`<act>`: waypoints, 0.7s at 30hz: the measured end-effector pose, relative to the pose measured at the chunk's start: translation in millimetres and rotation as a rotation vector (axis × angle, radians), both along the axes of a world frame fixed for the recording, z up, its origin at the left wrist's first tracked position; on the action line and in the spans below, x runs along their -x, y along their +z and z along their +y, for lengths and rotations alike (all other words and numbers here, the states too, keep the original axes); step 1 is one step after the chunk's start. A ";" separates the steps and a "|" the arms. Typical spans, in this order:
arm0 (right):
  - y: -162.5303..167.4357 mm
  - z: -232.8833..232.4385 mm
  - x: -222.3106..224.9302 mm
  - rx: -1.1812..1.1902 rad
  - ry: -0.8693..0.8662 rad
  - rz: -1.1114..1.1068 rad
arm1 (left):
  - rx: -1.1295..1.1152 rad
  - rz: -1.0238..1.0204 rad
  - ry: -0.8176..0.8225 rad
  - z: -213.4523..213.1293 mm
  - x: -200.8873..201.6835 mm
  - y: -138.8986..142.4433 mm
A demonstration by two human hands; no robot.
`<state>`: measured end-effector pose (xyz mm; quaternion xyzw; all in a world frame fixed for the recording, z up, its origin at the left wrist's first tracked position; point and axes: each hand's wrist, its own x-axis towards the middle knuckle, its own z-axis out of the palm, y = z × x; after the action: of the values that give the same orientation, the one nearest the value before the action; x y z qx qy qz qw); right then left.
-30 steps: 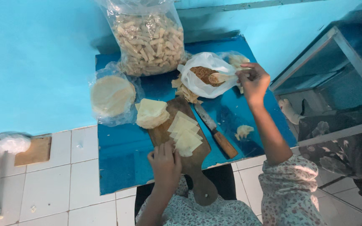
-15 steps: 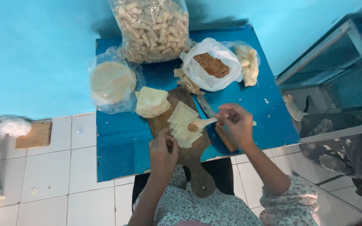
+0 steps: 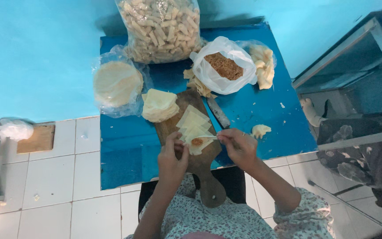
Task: The person cuts a stack of thin round dough wrappers with a knife, separates the wrapper sheets one at a time, and lays them on a wooden board. They spoon brown filling from a plastic bag onto a wrapper and fold the wrapper around the filling to form filled rolls, setting finished rolls aside.
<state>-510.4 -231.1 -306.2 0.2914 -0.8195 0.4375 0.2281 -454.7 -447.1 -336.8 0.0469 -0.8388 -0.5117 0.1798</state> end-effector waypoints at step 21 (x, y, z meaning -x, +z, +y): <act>4.4 -3.2 0.0 0.017 0.053 0.093 | -0.014 0.118 -0.029 2.1 2.0 -3.7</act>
<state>-510.4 -234.4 -301.8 0.3308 -0.7962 0.4365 0.2569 -456.7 -445.0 -340.5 0.0060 -0.8237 -0.5220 0.2211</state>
